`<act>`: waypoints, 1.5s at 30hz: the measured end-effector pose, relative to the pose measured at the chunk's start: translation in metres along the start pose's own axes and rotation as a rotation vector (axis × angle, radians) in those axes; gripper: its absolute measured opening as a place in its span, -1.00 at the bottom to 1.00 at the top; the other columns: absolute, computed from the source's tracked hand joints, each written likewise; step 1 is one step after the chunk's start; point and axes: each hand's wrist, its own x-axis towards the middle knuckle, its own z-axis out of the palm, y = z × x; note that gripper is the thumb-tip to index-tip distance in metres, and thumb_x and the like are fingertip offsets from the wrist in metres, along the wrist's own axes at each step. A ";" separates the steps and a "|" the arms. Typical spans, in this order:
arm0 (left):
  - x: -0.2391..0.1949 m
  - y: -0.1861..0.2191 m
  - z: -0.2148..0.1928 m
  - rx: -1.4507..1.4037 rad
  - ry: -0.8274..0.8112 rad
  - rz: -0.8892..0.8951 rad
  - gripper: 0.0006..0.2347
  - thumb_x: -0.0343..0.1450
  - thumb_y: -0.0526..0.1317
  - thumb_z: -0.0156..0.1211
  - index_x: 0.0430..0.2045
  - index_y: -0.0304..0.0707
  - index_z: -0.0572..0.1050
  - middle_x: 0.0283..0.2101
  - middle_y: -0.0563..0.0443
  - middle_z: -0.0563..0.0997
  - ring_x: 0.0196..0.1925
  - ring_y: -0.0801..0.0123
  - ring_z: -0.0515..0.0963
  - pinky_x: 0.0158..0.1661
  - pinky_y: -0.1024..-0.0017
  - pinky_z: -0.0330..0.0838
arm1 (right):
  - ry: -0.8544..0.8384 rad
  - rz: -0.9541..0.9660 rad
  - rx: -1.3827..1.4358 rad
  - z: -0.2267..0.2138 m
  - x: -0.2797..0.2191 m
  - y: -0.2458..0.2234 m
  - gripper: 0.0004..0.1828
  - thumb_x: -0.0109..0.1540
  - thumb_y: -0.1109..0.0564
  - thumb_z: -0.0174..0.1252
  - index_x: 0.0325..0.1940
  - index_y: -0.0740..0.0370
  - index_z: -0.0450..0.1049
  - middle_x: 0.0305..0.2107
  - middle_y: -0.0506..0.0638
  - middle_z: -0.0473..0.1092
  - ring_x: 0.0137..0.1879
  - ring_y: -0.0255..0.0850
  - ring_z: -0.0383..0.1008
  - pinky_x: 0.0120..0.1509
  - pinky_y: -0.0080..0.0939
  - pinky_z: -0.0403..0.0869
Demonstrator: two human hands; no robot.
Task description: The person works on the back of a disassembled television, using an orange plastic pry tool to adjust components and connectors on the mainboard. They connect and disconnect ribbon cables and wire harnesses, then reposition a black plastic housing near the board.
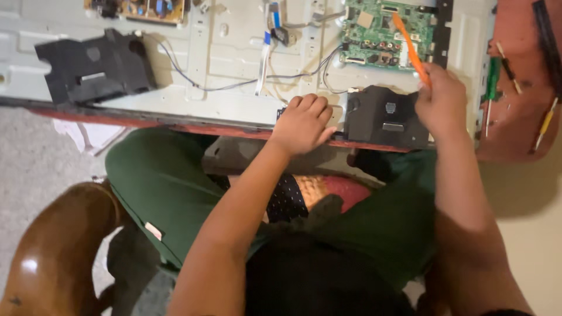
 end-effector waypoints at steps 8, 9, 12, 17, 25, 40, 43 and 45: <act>0.001 -0.002 -0.003 0.041 0.058 0.034 -0.72 0.41 -0.01 0.11 -0.19 -0.20 0.52 -0.10 -0.07 0.48 0.06 0.07 0.41 0.03 0.13 0.30 | 0.165 -0.100 -0.567 0.010 0.027 0.054 -0.54 0.14 0.36 0.13 0.10 0.10 0.56 -0.11 0.10 0.48 0.23 0.28 0.23 0.43 0.42 0.16; 0.000 -0.001 -0.003 0.044 0.085 0.042 -0.73 0.41 -0.01 0.12 -0.20 -0.19 0.52 -0.10 -0.06 0.48 0.05 0.08 0.42 0.03 0.13 0.30 | 0.174 -0.098 -0.583 0.011 0.025 0.056 -0.57 0.15 0.34 0.15 0.08 0.08 0.58 -0.13 0.10 0.48 0.22 0.28 0.24 0.38 0.45 0.16; 0.000 -0.002 0.000 0.072 0.139 0.062 -0.75 0.43 -0.02 0.13 -0.22 -0.19 0.53 -0.12 -0.04 0.49 0.03 0.10 0.43 0.03 0.15 0.31 | 0.129 -0.012 -0.326 0.030 0.036 0.055 -0.45 0.08 0.32 0.17 0.16 0.14 0.64 -0.21 0.20 0.48 0.01 0.27 0.38 0.07 0.37 0.29; -0.004 -0.001 0.000 0.172 0.200 0.126 -0.72 0.44 0.01 0.15 -0.26 -0.23 0.54 -0.13 -0.06 0.51 0.02 0.12 0.46 0.03 0.18 0.33 | 0.082 -0.021 -0.337 0.030 0.024 0.083 -0.78 0.25 0.30 0.22 -0.02 0.27 0.60 -0.36 0.26 0.46 -0.15 0.22 0.48 0.03 0.16 0.45; -0.002 0.003 -0.002 0.205 0.222 0.144 -0.75 0.46 -0.02 0.19 -0.33 -0.24 0.54 -0.18 -0.05 0.52 -0.04 0.14 0.50 -0.06 0.23 0.36 | 0.215 0.181 -0.178 0.010 -0.005 0.124 -0.72 0.16 0.34 0.20 -0.07 0.33 0.66 -0.25 0.30 0.54 -0.10 0.15 0.58 0.05 -0.02 0.54; 0.000 0.000 0.001 0.241 0.192 0.145 -0.73 0.44 -0.01 0.19 -0.26 -0.26 0.56 -0.14 -0.09 0.52 -0.01 0.11 0.49 -0.06 0.18 0.37 | -0.110 0.795 0.744 -0.005 -0.042 0.120 -0.65 0.16 0.35 0.27 0.00 0.25 0.41 -0.40 -0.01 0.37 -0.42 -0.23 0.35 -0.45 -0.21 0.30; -0.002 0.010 0.008 0.259 0.174 0.116 -0.73 0.42 -0.01 0.18 -0.27 -0.25 0.56 -0.14 -0.10 0.53 -0.02 0.10 0.49 -0.06 0.18 0.38 | -0.097 0.871 0.911 -0.004 -0.042 0.130 -0.63 0.13 0.39 0.23 -0.02 0.23 0.38 -0.44 -0.02 0.36 -0.48 -0.24 0.35 -0.51 -0.26 0.32; 0.001 0.001 0.001 0.279 0.198 0.123 -0.74 0.42 -0.02 0.18 -0.27 -0.25 0.55 -0.15 -0.10 0.52 -0.02 0.09 0.49 -0.06 0.18 0.38 | -0.104 0.847 0.957 0.012 -0.017 0.128 -0.65 0.11 0.43 0.21 -0.06 0.27 0.37 -0.42 -0.01 0.39 -0.46 -0.26 0.38 -0.51 -0.25 0.35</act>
